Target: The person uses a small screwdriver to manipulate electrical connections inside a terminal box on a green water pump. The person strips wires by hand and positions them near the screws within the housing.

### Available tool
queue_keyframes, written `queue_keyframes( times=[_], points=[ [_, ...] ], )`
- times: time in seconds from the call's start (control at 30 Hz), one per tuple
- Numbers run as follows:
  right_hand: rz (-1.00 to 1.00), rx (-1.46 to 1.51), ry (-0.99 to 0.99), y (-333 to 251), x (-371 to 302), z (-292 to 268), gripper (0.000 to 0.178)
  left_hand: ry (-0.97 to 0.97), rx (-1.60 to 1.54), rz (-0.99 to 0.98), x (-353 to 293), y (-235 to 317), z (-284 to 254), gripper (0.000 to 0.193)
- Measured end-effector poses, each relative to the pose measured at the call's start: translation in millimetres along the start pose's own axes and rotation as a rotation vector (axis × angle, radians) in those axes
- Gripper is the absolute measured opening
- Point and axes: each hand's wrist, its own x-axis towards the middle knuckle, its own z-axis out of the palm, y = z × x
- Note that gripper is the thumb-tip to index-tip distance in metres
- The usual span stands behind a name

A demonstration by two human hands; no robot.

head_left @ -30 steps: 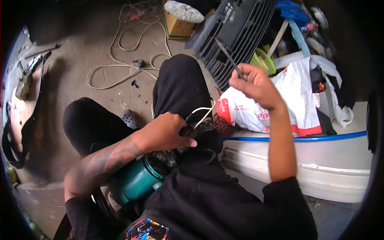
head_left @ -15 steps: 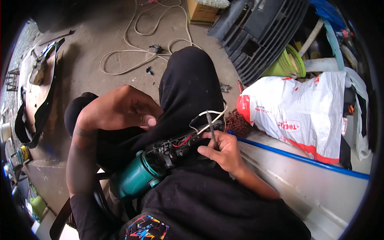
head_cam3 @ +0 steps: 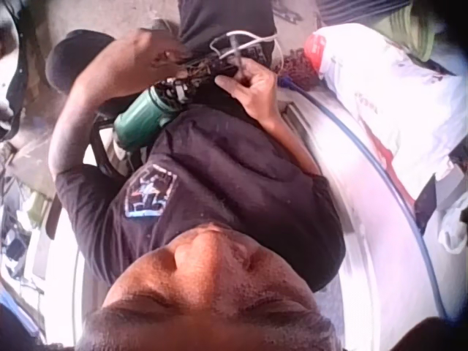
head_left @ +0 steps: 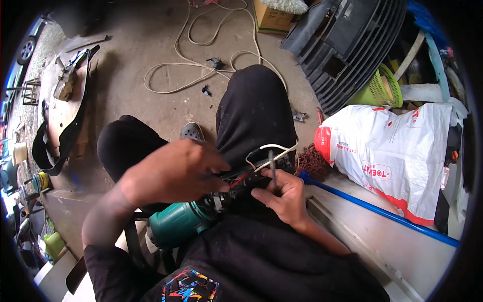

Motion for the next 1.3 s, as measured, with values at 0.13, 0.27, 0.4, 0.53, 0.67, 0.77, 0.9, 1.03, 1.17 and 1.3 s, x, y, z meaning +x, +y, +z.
queue_keyframes(
  times=[0.13,0.27,0.4,0.53,0.67,0.77,0.9,1.03,1.17,1.3],
  points=[
    [0.085,0.353,-0.109,9,-3,-7,0.025,0.06,0.011,0.013,1,-3,29,0.047],
    [0.017,0.574,-0.164,17,-2,1,0.03,0.11,-0.08,0.061,12,-4,41,0.05],
    [-0.018,0.509,-0.176,19,0,-5,0.028,0.205,-0.324,0.167,20,-14,51,0.039],
    [-0.076,0.428,-0.191,10,1,-14,0.026,0.026,-0.854,-0.012,24,-5,43,0.018],
    [-0.141,0.501,-0.109,9,1,-8,0.021,-0.052,-0.953,-0.068,29,-2,44,0.019],
    [-0.001,0.667,-0.031,0,-2,-7,0.02,0.185,-0.653,0.325,29,-9,52,0.025],
    [-0.01,0.787,-0.068,5,0,-8,0.015,0.162,-0.597,0.302,27,-1,52,0.024],
    [-0.057,0.792,-0.106,11,-2,-11,0.013,0.02,-0.558,0.038,25,12,42,0.019],
    [-0.127,0.642,-0.109,8,-2,-9,0.015,0.098,-0.725,0.074,27,5,55,0.016],
    [-0.226,0.625,-0.162,8,0,-9,0.019,0.113,-0.683,0.05,27,8,52,0.011]
  ],
)
